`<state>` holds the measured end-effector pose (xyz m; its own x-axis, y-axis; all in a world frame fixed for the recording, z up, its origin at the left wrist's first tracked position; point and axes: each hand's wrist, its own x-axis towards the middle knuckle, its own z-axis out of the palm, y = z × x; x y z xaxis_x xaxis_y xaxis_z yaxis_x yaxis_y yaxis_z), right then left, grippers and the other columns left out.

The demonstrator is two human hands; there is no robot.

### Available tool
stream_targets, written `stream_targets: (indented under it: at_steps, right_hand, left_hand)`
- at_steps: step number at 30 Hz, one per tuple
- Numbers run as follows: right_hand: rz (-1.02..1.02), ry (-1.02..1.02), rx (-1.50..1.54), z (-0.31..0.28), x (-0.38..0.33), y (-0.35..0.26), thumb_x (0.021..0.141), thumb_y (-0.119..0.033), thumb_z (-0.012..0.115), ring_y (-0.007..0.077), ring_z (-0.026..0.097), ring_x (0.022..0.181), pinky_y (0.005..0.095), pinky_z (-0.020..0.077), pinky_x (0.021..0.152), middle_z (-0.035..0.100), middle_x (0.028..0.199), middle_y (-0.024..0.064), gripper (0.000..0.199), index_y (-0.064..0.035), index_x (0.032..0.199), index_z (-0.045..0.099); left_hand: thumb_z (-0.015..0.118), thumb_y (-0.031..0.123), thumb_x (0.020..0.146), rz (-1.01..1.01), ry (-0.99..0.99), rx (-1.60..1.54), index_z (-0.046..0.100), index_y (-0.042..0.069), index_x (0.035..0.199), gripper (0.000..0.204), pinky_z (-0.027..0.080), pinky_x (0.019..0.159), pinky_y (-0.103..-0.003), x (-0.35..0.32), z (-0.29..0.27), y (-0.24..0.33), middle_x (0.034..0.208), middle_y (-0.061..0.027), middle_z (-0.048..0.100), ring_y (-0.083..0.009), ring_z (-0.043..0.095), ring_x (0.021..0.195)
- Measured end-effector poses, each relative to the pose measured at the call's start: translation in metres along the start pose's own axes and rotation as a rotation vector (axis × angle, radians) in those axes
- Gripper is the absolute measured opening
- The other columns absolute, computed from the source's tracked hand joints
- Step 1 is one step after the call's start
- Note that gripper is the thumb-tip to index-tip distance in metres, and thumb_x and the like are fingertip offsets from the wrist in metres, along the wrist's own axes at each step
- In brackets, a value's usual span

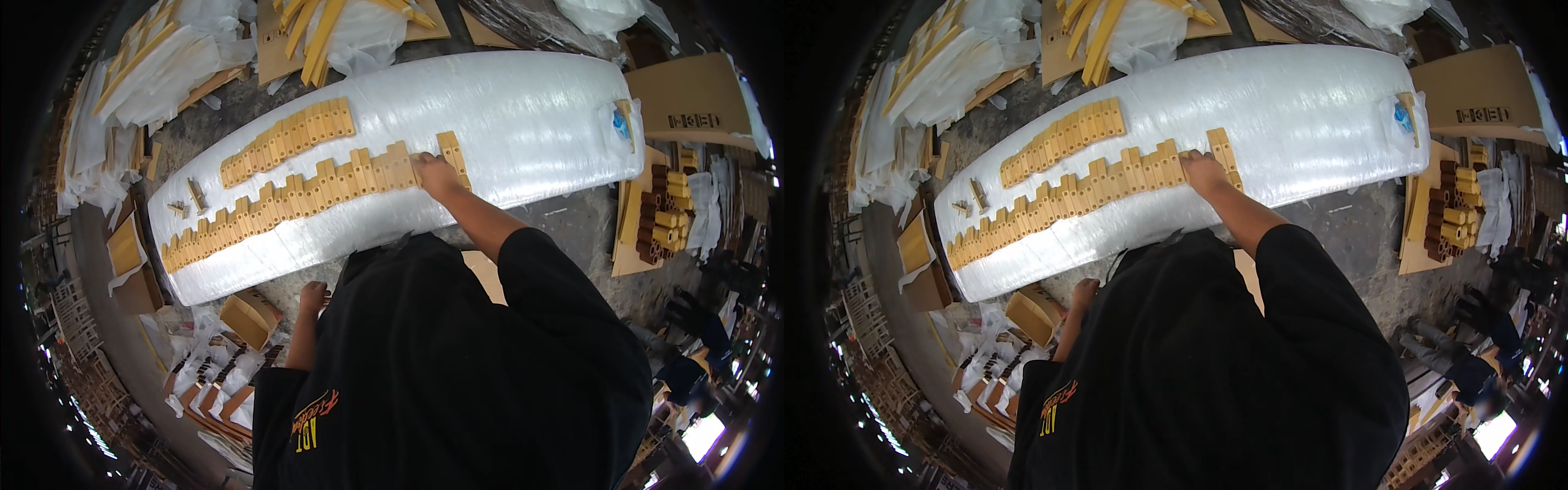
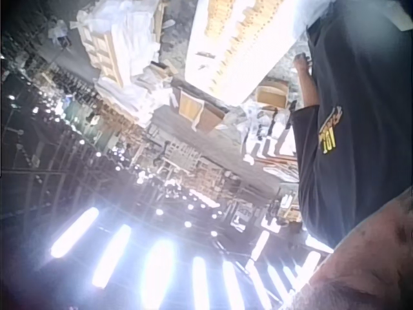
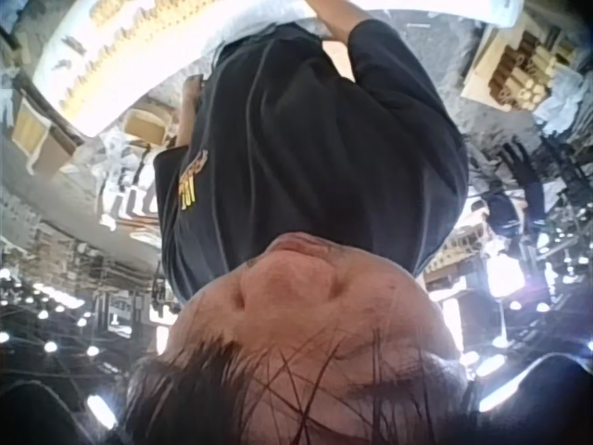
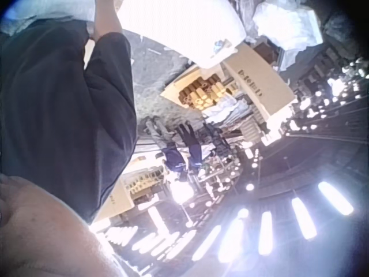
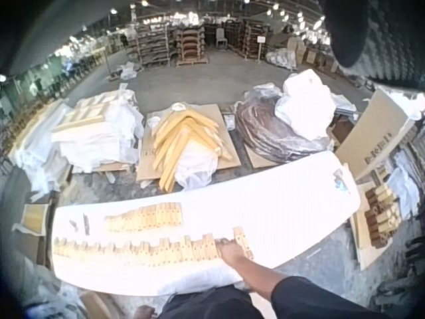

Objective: The person picks up small wooden parts from a white plastic-wrapped surface and places them into a cardboard box. They repeatedly transfer the parts between the surface and the box, arranging them in rows.

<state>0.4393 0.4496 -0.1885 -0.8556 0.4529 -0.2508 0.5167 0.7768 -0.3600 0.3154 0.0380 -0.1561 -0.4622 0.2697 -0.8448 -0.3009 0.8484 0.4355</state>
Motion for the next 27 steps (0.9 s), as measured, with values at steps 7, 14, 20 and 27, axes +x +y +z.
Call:
stream_targets:
  at_steps: [7,14,20,27]
  right_hand:
    - [-0.014,0.038,-0.004,0.014,-0.032,0.01,0.088,-0.006,0.055,0.037,0.062,0.107,0.0456,0.057,0.09,0.06,0.131,0.0115,0.041,-0.014,0.127,0.066]
    - [0.043,0.235,0.218,0.006,-0.064,0.02,0.087,-0.007,0.06,0.0382,0.064,0.099,0.0463,0.0561,0.085,0.065,0.11,0.0154,0.031,-0.0077,0.117,0.068]
    - [0.433,0.367,0.337,-0.006,-0.09,0.081,0.086,-0.017,0.073,0.039,0.066,0.095,0.047,0.0542,0.082,0.068,0.099,0.0182,0.028,-0.0029,0.11,0.067]
    - [0.501,0.074,0.441,0.014,-0.089,0.106,0.084,-0.028,0.079,0.0374,0.067,0.097,0.0455,0.0538,0.085,0.067,0.101,0.0185,0.04,-0.0023,0.111,0.066]
  left_hand:
    - [0.062,0.024,0.096,0.129,-0.013,0.049,0.067,-0.001,0.104,0.028,0.054,0.056,-0.035,0.041,0.024,0.041,0.083,-0.0128,0.07,-0.0195,0.068,0.063]
    - [0.067,0.03,0.093,0.413,-0.145,0.366,0.071,0.001,0.101,0.031,0.056,0.08,-0.041,0.091,0.105,0.118,0.095,-0.0216,0.073,-0.0336,0.072,0.087]
    - [0.056,0.051,0.099,0.332,-0.092,0.487,0.066,0.001,0.107,0.051,0.055,0.082,-0.042,0.101,0.201,0.182,0.1,-0.0194,0.072,-0.0315,0.07,0.091]
    - [0.045,0.062,0.1,0.158,0.037,0.593,0.063,0.005,0.121,0.063,0.051,0.098,-0.05,0.092,0.235,0.222,0.117,-0.0249,0.07,-0.0417,0.066,0.114]
